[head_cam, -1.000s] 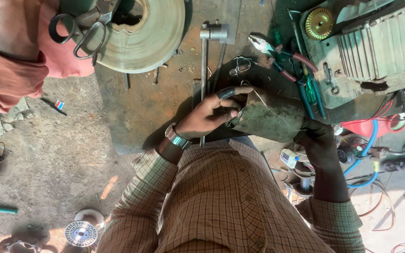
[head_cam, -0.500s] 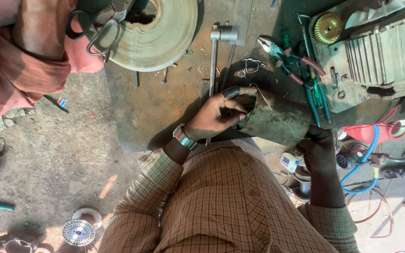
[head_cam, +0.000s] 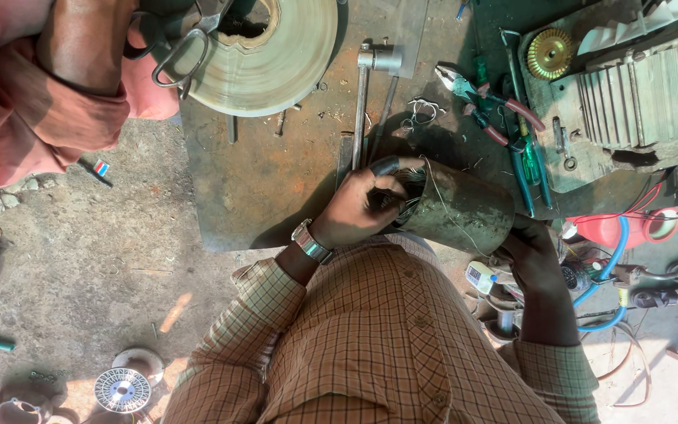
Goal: The person works on a cylindrical electrical component, using a hammer to tap it and pliers to cut wires. Another person operates a grinding wheel nearby. The person adjusts the component and wires throughout the clip.
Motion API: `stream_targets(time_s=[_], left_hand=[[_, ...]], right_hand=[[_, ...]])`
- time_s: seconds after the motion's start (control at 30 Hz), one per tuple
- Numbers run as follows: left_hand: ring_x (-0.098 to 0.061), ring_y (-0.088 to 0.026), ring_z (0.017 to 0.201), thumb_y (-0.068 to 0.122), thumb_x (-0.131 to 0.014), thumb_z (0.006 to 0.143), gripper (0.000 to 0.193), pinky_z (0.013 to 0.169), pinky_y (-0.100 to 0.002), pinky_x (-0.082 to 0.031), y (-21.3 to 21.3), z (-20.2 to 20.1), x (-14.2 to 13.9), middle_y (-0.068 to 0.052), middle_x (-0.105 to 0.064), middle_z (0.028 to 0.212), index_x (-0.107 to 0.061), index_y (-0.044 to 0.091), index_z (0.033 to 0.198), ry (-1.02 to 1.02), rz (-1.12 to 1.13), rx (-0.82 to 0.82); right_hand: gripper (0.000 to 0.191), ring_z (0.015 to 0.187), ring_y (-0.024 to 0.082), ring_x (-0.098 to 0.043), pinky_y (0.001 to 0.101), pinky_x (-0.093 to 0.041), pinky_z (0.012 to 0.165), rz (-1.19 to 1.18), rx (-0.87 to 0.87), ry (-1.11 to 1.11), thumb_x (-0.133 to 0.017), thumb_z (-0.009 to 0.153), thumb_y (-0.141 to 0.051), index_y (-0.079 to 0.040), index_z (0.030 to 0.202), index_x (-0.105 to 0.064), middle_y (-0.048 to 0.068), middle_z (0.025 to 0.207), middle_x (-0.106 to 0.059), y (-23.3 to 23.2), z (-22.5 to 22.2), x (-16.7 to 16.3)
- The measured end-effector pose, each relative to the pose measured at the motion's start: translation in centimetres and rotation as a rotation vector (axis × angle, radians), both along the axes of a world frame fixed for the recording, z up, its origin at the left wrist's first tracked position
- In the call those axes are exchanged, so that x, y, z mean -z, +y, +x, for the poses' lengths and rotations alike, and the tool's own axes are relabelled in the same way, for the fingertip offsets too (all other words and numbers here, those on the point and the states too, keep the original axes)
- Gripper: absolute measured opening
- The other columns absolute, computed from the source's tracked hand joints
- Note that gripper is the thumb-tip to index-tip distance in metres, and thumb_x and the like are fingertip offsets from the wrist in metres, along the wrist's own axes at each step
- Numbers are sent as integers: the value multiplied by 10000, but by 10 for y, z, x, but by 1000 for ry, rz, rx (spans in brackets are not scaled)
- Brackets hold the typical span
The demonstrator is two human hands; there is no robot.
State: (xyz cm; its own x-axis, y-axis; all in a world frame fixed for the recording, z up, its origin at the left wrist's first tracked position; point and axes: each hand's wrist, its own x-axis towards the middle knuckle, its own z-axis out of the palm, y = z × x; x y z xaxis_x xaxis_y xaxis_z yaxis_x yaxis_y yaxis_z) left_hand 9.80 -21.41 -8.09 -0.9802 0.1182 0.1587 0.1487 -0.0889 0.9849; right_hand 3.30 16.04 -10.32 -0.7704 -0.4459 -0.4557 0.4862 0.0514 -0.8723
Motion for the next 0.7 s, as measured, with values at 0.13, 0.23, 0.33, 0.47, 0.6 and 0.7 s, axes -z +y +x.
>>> stream_targets(time_s=[0.13,0.23,0.33,0.47,0.6,0.7], left_hand=[[-745,-198,1066,13,-770,902,550,965,-348,-590,0,1,-11,-106,-769,1143,-559,101,1402,85,-136,-2],[-750,-206,1036,5,-725,863,610,917,-338,-584,2,1,-24,-112,-742,1233,-534,79,1438,-62,-67,4],[-811,-181,956,20,-826,870,442,861,-320,-629,8,-1,-40,-86,-819,1025,-659,137,1262,-75,-296,-120],[-761,-171,873,-34,-766,765,731,791,-318,-603,13,-8,-58,-73,-782,934,-528,130,1437,-176,-229,-108],[-713,-181,906,-51,-768,705,709,830,-337,-570,20,-12,-62,-79,-732,931,-562,135,1357,-216,-271,-134],[-698,-187,957,-56,-733,738,630,874,-345,-557,24,-11,-53,-80,-701,958,-571,112,1323,-173,-285,-130]], right_hand=[[205,783,59,-580,241,-477,666,82,-174,98,-602,941,60,3,1104,-714,-1,908,-677,16,0,-3],[153,796,65,-530,251,-454,662,82,-226,131,-644,1009,47,53,1134,-732,7,912,-633,12,0,4],[223,943,77,-602,265,-521,820,108,-278,258,-645,986,30,58,1197,-712,39,1049,-710,4,-2,1],[275,1015,98,-654,278,-558,896,115,-287,241,-650,953,27,52,1223,-695,58,1119,-756,-9,-4,-13],[270,1004,117,-671,295,-568,889,87,-211,213,-663,946,35,57,1210,-716,78,1105,-768,-12,-5,-19],[284,995,130,-667,306,-565,890,83,-187,201,-670,955,0,56,1230,-711,82,1090,-761,-7,-6,-18]])
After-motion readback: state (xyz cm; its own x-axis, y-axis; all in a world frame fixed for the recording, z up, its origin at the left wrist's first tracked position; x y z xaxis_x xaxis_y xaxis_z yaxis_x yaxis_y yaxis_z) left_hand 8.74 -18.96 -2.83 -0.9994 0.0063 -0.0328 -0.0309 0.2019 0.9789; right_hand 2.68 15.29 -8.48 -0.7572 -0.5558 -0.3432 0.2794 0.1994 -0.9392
